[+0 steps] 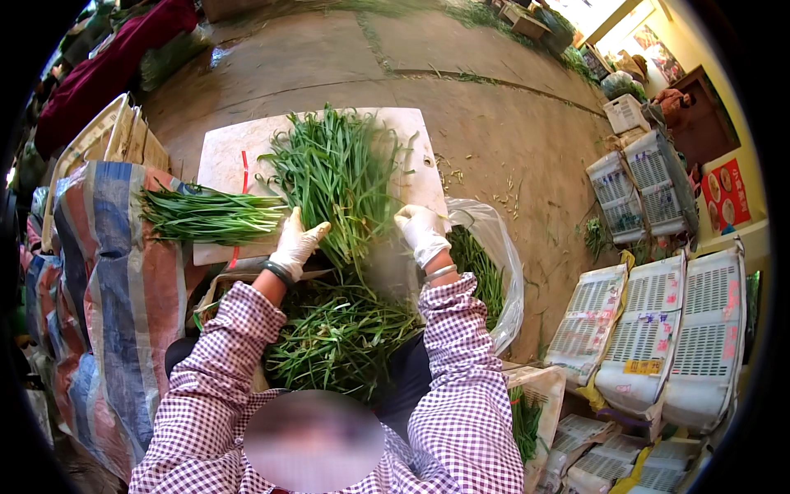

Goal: The person sorts bunches of green onions by hand, removing individual stalks, bundling them with rubber bands, and placing the finished bundles into a plastic crate.

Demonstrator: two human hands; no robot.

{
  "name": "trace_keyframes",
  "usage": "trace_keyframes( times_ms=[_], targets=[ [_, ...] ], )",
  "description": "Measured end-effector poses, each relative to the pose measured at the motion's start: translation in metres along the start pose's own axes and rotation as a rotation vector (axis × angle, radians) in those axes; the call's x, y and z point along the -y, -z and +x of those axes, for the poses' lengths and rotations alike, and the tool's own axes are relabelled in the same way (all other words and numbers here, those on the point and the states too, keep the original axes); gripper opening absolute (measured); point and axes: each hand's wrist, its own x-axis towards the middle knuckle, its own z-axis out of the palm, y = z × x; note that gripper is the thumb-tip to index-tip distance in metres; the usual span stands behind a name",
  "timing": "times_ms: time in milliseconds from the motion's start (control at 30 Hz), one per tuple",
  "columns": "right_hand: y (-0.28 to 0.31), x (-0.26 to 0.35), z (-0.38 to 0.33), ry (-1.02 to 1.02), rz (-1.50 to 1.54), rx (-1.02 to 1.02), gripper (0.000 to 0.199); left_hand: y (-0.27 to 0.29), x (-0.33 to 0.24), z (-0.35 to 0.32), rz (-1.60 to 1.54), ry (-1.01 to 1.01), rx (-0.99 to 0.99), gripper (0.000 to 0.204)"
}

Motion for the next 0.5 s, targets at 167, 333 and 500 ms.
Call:
trace_keyframes(
  times_ms=[167,333,500],
  targets=[
    [0.0,-0.023,-0.005,-0.2,-0.301,0.038,0.046,-0.05,-0.024,-0.001,-0.1,0.331,-0.179,0.097],
    [-0.036,-0.034,0.02,-0.212,-0.021,0.128,0.071,-0.07,0.012,0.037,-0.659,0.471,-0.043,0.062],
    [-0.039,-0.045,0.023,-0.067,0.167,0.201,0.054,-0.078,-0.033,0.029,-0.925,0.701,0.265,0.05]
  ],
)
